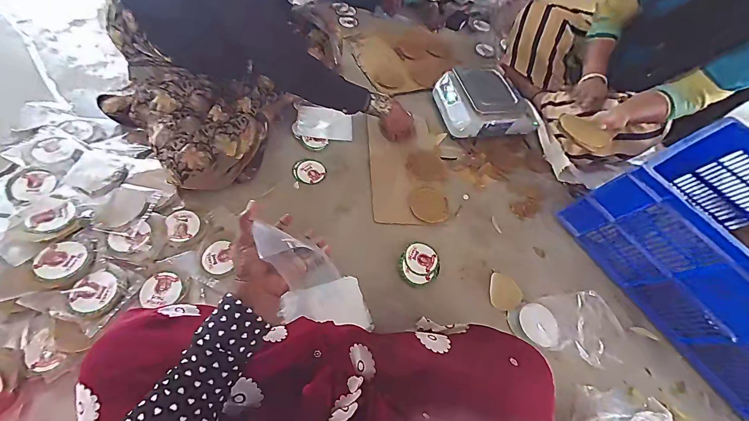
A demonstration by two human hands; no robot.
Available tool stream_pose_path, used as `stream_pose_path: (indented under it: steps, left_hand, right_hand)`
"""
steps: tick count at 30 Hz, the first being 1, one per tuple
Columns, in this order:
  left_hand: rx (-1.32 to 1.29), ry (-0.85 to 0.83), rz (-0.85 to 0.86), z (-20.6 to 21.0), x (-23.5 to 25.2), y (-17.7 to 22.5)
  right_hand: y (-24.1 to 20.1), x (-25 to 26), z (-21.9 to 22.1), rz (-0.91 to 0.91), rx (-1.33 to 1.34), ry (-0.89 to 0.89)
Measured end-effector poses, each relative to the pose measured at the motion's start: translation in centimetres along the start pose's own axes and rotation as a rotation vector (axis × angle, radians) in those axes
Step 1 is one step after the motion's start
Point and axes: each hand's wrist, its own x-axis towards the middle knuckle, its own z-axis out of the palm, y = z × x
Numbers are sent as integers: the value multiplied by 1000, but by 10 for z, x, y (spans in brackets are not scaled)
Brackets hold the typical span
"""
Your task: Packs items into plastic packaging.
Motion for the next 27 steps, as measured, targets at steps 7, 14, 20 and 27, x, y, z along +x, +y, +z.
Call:
stream_pose_path:
  steps: [7, 14, 20, 27]
  left_hand:
    - [-16, 113, 39, -14, 33, -1]
    - [6, 119, 20, -5, 37, -2]
    - [-13, 123, 14, -1, 37, 0]
    - [-4, 76, -3, -9, 39, 0]
  right_hand:
    - [274, 11, -205, 1037, -898, 489]
    - [345, -10, -229, 1354, -854, 466]
    - [329, -19, -236, 1362, -671, 595]
    - [325, -16, -234, 1312, -567, 695]
